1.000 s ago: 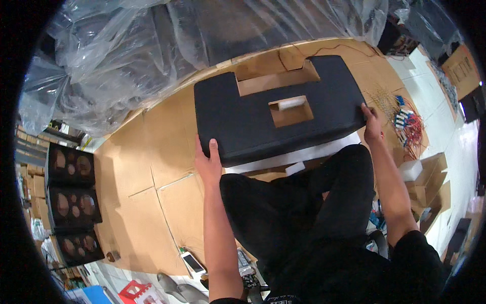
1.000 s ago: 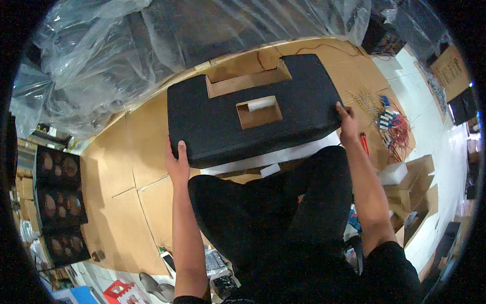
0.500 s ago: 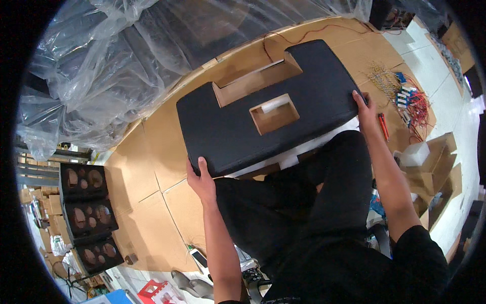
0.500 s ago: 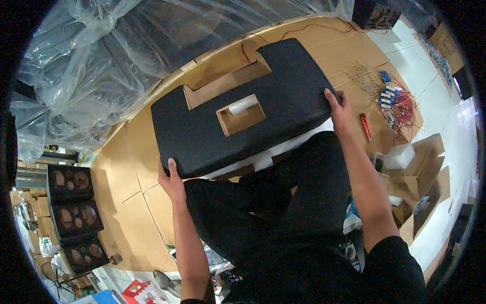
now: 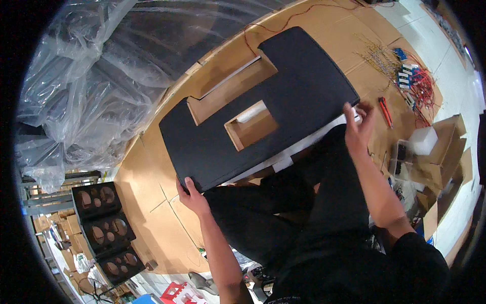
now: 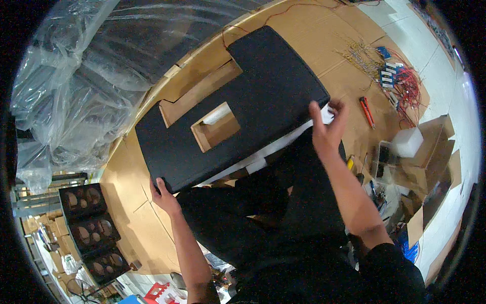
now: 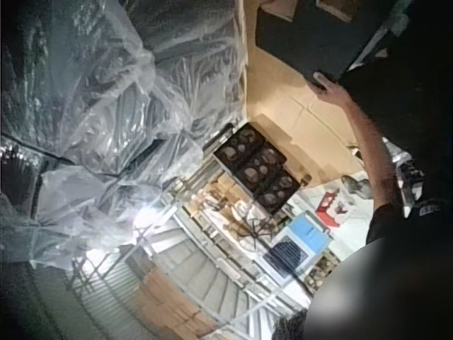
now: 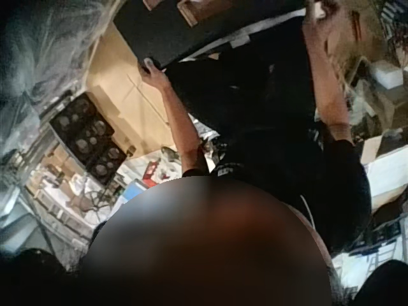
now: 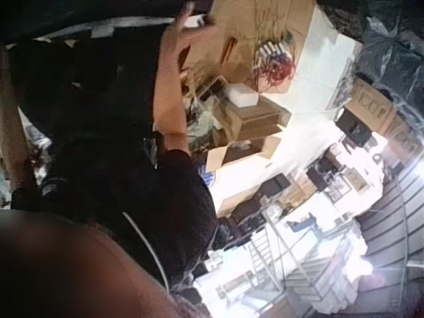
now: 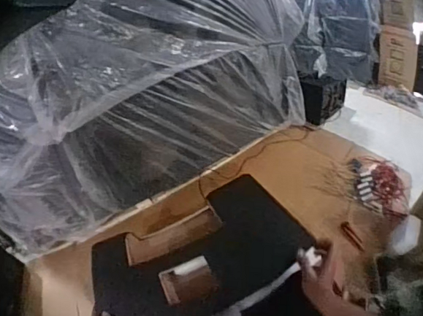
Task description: The person cuts white foam pieces with a utility knife and places them inside a black enclosure. Then the person inserts a blue battery pack and a black circuit board into the enclosure, arranging the components inside.
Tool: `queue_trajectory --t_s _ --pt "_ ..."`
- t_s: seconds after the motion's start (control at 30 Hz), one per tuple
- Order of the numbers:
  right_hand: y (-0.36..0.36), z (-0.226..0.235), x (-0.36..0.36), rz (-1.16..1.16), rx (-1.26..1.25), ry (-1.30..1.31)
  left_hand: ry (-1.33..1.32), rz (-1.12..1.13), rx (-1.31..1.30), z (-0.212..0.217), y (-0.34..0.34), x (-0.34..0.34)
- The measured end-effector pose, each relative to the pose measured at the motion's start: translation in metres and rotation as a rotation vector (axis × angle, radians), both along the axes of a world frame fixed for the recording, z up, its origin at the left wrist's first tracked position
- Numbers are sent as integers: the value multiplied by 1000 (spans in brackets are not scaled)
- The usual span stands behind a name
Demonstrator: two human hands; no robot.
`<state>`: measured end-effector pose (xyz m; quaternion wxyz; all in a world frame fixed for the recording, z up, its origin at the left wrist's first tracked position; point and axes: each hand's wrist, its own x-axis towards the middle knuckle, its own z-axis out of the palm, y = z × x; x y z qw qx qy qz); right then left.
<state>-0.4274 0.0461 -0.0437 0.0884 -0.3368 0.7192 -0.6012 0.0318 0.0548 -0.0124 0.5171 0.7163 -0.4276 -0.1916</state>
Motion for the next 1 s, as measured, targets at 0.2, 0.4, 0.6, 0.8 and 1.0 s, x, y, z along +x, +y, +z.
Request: queue_trajectory --t_s 0.2,0.4,0.6,0.8,1.0 --pt "72 -24 110 864 290 283 3 67 -23 0 1 -9" --pt "43 -129 171 1102 647 886 44 6 -89 -11 4 4" --pt "35 -119 173 1296 787 1073 -187 31 -248 -11 59 -27" --pt "61 -50 177 1210 518 480 -227 -237 -168 -30 131 -73" --pt "151 21 140 1263 248 -209 695 -357 205 -21 184 -141"
